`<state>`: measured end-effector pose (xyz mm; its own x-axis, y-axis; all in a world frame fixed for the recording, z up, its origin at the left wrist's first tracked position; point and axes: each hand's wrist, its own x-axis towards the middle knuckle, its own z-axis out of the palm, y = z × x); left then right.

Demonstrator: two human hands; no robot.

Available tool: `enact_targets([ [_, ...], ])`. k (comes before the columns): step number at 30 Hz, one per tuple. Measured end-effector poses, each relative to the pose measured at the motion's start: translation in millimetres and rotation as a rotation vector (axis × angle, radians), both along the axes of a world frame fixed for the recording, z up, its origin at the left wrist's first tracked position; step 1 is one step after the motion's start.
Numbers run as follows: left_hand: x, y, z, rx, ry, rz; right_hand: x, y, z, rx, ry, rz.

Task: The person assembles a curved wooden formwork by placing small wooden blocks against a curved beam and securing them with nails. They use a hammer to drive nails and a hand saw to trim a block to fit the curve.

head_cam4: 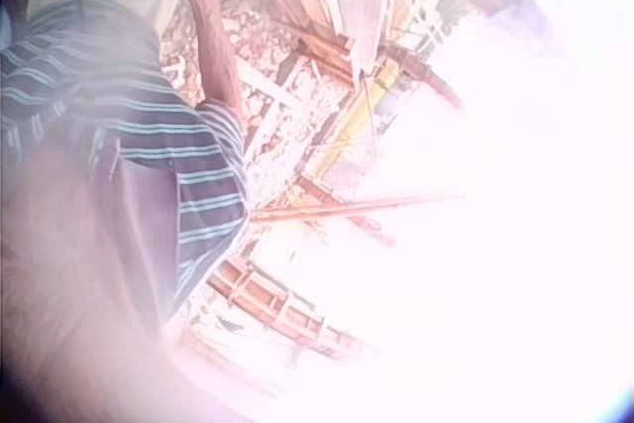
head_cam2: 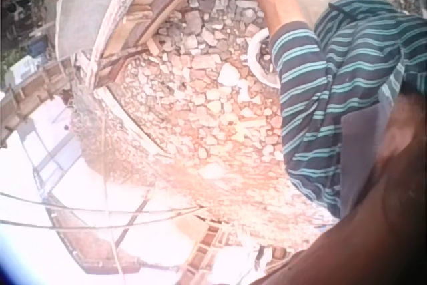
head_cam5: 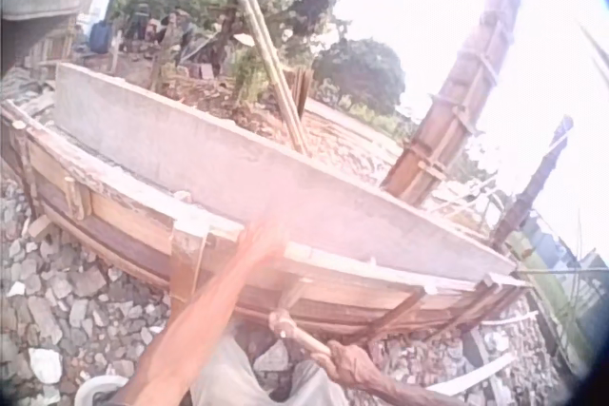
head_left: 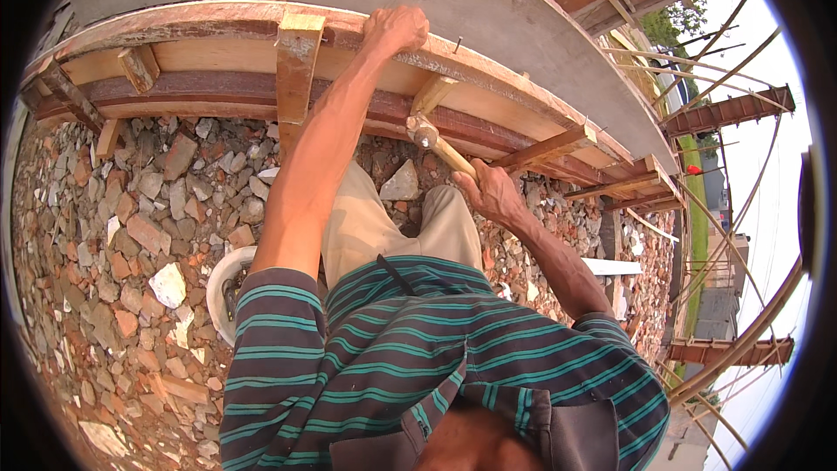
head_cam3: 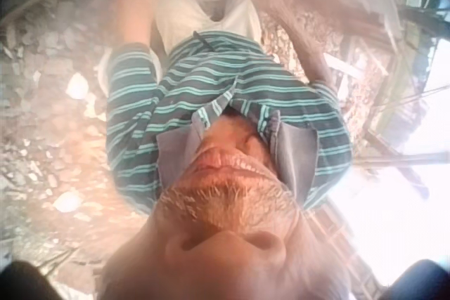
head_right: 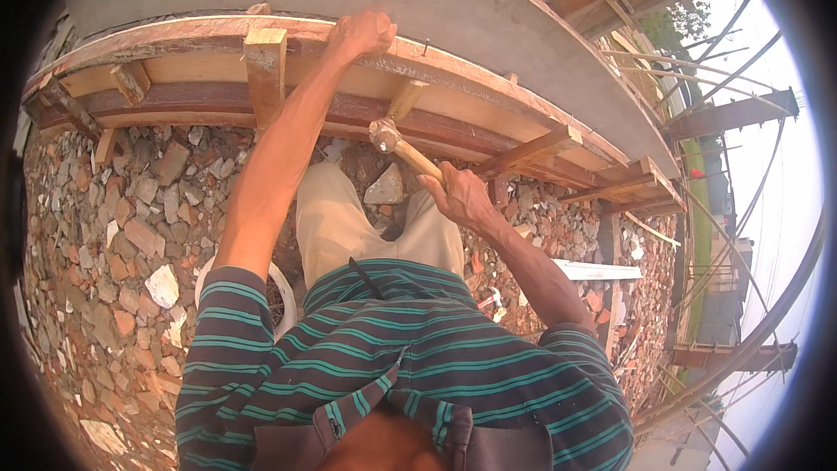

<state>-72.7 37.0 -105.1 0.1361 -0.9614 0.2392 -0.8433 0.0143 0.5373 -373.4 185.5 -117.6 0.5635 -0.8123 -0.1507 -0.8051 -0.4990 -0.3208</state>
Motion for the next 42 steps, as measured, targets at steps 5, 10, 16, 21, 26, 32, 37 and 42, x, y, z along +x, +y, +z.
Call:
enact_targets([
  [5, -9.9, 9.0, 5.0, 0.126, -0.059, -0.059, -18.8, 77.5, -34.9, 0.648, -0.703, -0.506],
  [10, -10.2, 4.4, 6.4, 0.155, -0.032, -0.049, -30.4, 71.2, -28.5, 0.605, -1.136, -0.819],
  [16, 6.9, -17.4, -15.5, -0.111, 0.147, 0.098, -40.5, 0.6, 102.2, -0.072, -0.517, -0.222],
  [21, 18.7, -10.6, -10.8, -0.328, 0.44, 0.339, 53.2, -104.4, 197.8, -0.536, -0.303, 0.391],
  [26, 22.3, -4.6, -7.0, -0.452, 0.499, 0.44, 113.1, -149.9, 201.9, -0.592, -0.123, 0.636],
  [32, 23.3, -3.8, -7.9, -0.441, 0.495, 0.352, 111.6, -139.4, 232.2, -0.444, 0.494, 0.605],
  [37, 31.8, -3.7, -8.1, -0.385, 0.434, 0.29, 35.0, -123.7, 188.9, -0.536, -0.117, 0.278],
  [42, -7.1, 0.2, 5.2, -0.077, 0.13, 0.188, -35.2, 8.4, 49.7, 0.511, -1.185, -0.557],
])
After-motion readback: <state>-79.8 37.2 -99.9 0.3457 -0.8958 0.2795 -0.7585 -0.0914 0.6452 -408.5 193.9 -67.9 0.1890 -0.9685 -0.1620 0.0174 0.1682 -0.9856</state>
